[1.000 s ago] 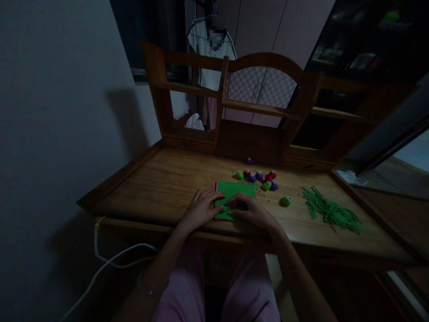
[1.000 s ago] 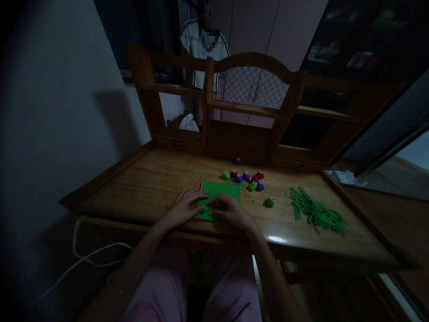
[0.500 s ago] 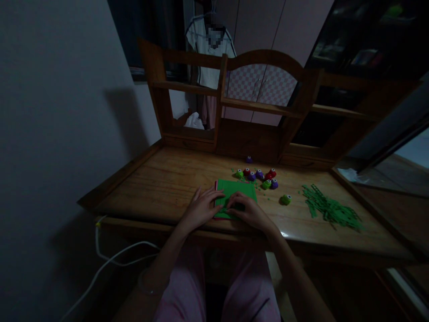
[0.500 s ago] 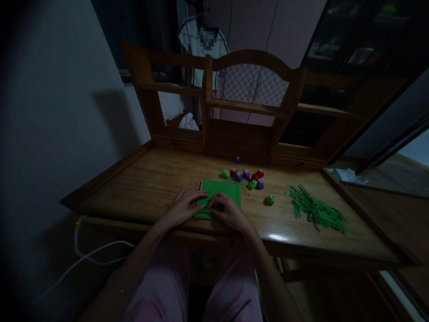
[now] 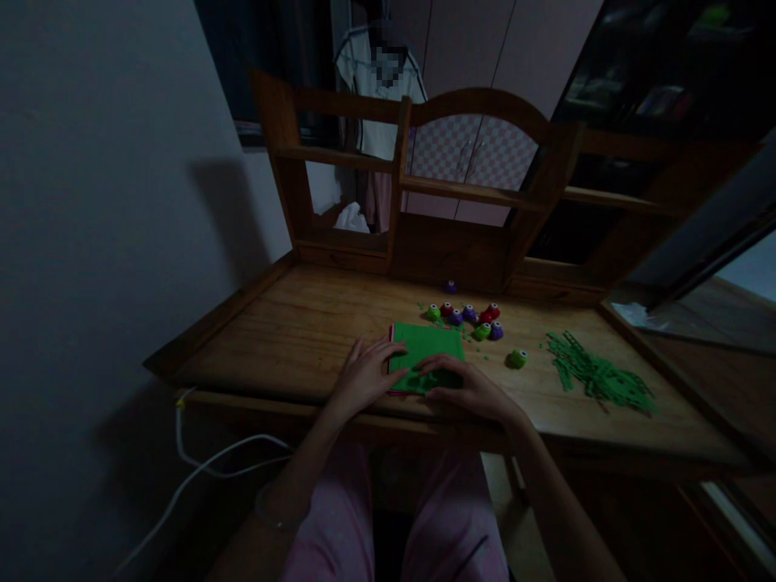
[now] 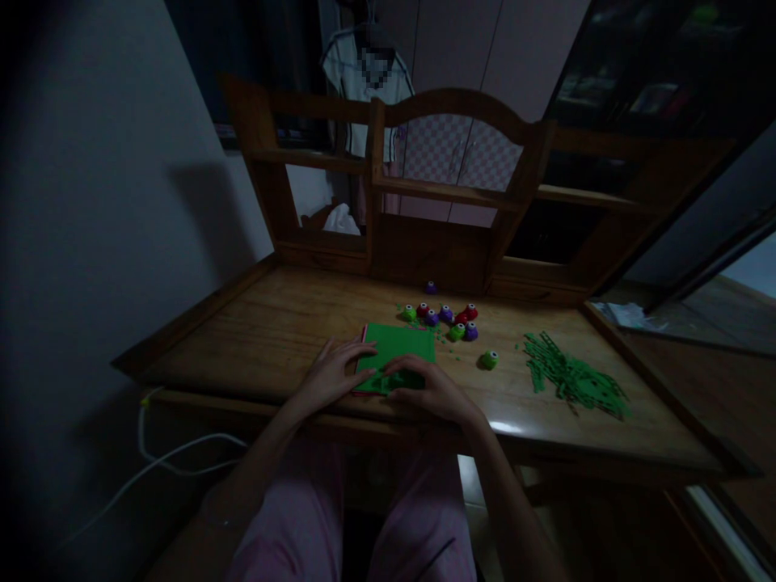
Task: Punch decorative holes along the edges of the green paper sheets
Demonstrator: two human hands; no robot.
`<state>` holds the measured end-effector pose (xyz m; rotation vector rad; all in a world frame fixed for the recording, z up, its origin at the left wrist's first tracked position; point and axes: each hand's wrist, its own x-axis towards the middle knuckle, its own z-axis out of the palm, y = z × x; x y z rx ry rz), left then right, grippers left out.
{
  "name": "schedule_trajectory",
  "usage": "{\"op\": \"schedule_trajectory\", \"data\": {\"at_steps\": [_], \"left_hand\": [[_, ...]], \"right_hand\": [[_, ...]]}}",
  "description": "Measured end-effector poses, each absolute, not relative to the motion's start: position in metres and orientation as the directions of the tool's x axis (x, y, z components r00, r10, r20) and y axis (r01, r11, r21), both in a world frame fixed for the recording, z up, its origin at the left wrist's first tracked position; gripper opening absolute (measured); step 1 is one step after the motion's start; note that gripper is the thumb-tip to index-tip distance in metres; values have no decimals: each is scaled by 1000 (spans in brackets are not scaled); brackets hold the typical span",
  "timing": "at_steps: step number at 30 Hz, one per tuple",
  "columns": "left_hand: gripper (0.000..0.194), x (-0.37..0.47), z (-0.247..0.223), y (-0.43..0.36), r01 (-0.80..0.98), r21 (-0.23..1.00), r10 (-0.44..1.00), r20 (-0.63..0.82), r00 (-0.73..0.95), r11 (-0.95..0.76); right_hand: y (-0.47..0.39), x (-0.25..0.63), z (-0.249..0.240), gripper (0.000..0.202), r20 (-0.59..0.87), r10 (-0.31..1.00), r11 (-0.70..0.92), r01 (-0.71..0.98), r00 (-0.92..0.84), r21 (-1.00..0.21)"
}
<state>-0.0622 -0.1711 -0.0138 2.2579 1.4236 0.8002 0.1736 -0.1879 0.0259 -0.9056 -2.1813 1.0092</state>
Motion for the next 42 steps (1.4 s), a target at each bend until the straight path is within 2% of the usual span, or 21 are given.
{"op": "schedule_trajectory", "data": {"at_steps": [4, 10, 18, 32, 38, 42], "left_hand": [[38, -59, -13, -172, 720, 551, 907, 279, 316, -421], [35, -56, -11, -176, 742, 522, 904, 308, 296, -421], [32, -54, -12, -176, 741, 512, 896, 332, 296, -434], [33, -54, -12, -176, 744, 513, 899, 326, 293, -429], [32, -55, -12, -176, 739, 508, 892, 336, 304, -443], [32, -55, -13, -176, 742, 509, 896, 328, 300, -435]], "right_hand": [[-184, 176, 23, 32, 199, 811, 457, 383, -550, -803], [-178, 171, 12, 20, 284, 807, 517, 386, -518, -764], [-178, 167, 12, 10, 260, 802, 512, 395, -538, -763], [-183, 186, 22, 8, 170, 783, 461, 375, -598, -805], [-183, 187, 22, 29, 168, 781, 461, 373, -602, -805], [-183, 186, 18, 22, 190, 796, 471, 392, -574, -791]]}}
